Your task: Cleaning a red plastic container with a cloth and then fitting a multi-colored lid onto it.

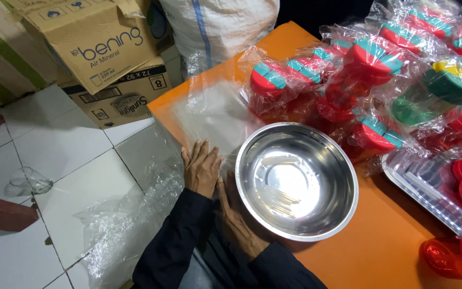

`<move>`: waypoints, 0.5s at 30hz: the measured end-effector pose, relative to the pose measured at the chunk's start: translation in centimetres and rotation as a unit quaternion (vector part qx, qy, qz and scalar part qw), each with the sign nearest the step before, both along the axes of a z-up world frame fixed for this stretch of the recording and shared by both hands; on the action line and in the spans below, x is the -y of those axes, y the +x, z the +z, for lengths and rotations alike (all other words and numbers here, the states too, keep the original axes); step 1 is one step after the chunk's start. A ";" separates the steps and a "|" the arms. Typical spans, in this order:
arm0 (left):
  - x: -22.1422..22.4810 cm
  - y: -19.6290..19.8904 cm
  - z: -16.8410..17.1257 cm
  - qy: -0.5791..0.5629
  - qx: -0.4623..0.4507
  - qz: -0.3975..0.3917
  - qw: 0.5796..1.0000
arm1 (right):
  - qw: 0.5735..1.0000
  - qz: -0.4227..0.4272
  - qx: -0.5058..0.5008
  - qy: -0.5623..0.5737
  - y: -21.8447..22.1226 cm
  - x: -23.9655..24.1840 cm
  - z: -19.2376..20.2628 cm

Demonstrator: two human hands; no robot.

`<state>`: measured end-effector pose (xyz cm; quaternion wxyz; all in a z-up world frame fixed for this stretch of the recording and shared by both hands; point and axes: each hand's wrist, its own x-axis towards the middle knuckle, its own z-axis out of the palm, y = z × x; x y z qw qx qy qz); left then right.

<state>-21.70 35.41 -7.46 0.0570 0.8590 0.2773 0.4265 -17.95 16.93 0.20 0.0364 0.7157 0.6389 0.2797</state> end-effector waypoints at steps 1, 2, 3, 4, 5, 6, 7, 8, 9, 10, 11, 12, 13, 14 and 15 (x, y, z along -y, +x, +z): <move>0.3 0.1 0.2 -0.027 0.007 -0.003 1.000 | 0.990 -0.006 -0.136 0.029 0.0 0.1 -0.7; 0.4 0.0 0.6 -0.025 0.008 -0.001 1.000 | 0.990 -0.003 -0.134 0.032 0.1 -0.1 -1.2; 0.6 0.0 0.9 -0.012 0.036 -0.007 0.999 | 0.981 0.000 -0.190 0.022 0.2 -0.4 -1.6; 1.1 -0.1 1.1 -0.003 0.062 -0.015 0.998 | 0.969 0.000 -0.248 0.009 0.2 -0.3 -2.1; 1.1 -0.1 1.0 -0.004 0.061 -0.014 0.998 | 0.969 0.001 -0.248 0.008 0.2 -0.2 -1.8; 1.1 0.0 1.0 0.013 0.066 -0.006 0.998 | 0.972 -0.002 -0.234 0.022 0.2 -0.3 -1.4; 1.0 0.0 0.9 0.030 0.071 0.002 0.997 | 0.975 -0.005 -0.219 0.036 0.2 -0.3 -1.0; 0.8 0.1 0.7 0.030 0.070 0.002 0.997 | 0.975 -0.005 -0.220 0.036 0.0 -0.3 -0.5; 0.7 0.1 0.5 0.035 0.097 0.000 0.995 | 0.984 -0.017 -0.171 0.043 -0.1 -0.3 0.0; 0.5 0.4 0.3 0.040 0.125 -0.004 0.991 | 0.991 -0.031 -0.120 0.052 -0.2 -0.4 0.5; 0.8 0.3 0.9 0.040 0.125 -0.005 0.991 | 0.991 -0.032 -0.120 0.052 -0.1 -0.4 0.1; 1.0 0.3 1.5 0.042 0.151 -0.013 0.988 | 0.985 -0.024 -0.166 0.048 -0.1 -0.5 -0.2; 1.3 0.2 2.1 0.043 0.177 -0.021 0.983 | 0.976 -0.015 -0.211 0.044 -0.1 -0.6 -0.6; 1.4 0.2 2.6 0.042 0.176 -0.022 0.983 | 0.976 -0.017 -0.212 0.043 -0.1 -0.6 -0.8; 1.6 0.2 3.0 0.066 0.185 -0.015 0.980 | 0.975 -0.012 -0.215 0.046 -0.1 -0.6 -1.0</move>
